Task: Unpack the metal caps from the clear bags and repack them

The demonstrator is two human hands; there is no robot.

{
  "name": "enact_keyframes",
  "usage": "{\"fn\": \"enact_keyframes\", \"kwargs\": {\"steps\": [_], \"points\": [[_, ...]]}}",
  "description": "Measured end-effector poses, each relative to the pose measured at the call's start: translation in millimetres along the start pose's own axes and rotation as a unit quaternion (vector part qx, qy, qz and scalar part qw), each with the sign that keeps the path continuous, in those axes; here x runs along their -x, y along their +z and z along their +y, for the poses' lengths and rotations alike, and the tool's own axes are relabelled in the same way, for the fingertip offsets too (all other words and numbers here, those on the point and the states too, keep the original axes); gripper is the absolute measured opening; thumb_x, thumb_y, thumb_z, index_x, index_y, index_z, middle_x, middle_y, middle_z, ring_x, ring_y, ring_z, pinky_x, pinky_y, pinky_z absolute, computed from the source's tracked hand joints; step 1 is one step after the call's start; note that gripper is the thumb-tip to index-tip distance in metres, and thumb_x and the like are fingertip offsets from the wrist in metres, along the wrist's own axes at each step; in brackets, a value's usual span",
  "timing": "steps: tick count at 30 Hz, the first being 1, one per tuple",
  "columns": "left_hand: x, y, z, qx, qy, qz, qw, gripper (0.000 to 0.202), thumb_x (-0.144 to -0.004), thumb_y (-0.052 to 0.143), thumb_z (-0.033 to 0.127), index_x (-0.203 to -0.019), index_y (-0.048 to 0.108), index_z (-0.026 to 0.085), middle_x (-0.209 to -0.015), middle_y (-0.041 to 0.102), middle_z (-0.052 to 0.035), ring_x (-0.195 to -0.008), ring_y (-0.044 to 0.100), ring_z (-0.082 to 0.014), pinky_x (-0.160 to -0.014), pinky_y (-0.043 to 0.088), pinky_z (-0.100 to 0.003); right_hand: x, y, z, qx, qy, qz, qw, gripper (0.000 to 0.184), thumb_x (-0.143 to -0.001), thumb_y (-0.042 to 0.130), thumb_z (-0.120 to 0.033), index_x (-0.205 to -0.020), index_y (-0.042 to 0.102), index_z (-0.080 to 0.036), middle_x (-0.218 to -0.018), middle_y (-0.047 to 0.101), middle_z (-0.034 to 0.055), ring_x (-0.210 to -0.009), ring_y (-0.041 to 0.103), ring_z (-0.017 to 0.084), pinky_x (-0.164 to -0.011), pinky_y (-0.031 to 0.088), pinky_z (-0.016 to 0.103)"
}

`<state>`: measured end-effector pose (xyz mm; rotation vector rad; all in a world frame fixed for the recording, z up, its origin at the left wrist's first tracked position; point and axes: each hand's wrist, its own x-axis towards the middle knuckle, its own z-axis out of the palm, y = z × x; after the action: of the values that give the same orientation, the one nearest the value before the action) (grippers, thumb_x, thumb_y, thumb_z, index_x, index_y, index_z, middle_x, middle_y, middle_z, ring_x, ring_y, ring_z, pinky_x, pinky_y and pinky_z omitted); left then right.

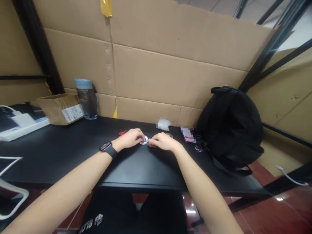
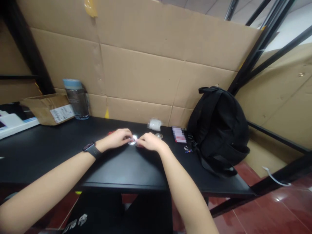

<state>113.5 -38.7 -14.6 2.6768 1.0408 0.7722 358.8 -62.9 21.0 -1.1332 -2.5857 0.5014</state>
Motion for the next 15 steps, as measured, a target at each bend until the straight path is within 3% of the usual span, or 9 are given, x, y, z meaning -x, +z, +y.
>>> {"fn": "enact_keyframes", "kwargs": {"steps": [5, 10, 15], "points": [[1, 2.7, -1, -0.08, 0.011, 0.001, 0.997, 0.016, -0.091, 0.063, 0.021, -0.097, 0.078, 0.021, -0.107, 0.067, -0.0086, -0.105, 0.062, -0.0239, -0.097, 0.047, -0.034, 0, -2, 3, 0.001, 0.011, -0.021, 1.0, 0.023, -0.086, 0.063, -0.01, -0.097, 0.08, -0.021, -0.088, 0.079, 0.0012, -0.081, 0.072, 0.015, -0.077, 0.048, 0.022], [-4, 4.8, 12, -0.1, 0.01, -0.026, 0.995, 0.018, -0.093, 0.058, 0.019, -0.091, 0.076, 0.018, -0.092, 0.068, -0.0083, -0.09, 0.065, -0.0208, -0.087, 0.048, -0.03, 0, -2, 7, -0.003, 0.075, -0.015, 0.997, 0.009, -0.079, 0.075, -0.017, -0.085, 0.08, -0.022, -0.081, 0.079, 0.0008, -0.079, 0.073, 0.016, -0.068, 0.048, 0.021], [-4, 6.7, 19, -0.108, -0.02, -0.028, 0.994, 0.023, -0.096, 0.05, 0.016, -0.085, 0.07, 0.016, -0.089, 0.067, -0.0083, -0.083, 0.066, -0.019, -0.079, 0.048, -0.028, -2, 2, 8, 0.004, 0.057, -0.029, 0.998, 0.006, -0.079, 0.075, -0.016, -0.083, 0.078, -0.02, -0.079, 0.079, 0.0017, -0.075, 0.072, 0.015, -0.068, 0.047, 0.021]]}}
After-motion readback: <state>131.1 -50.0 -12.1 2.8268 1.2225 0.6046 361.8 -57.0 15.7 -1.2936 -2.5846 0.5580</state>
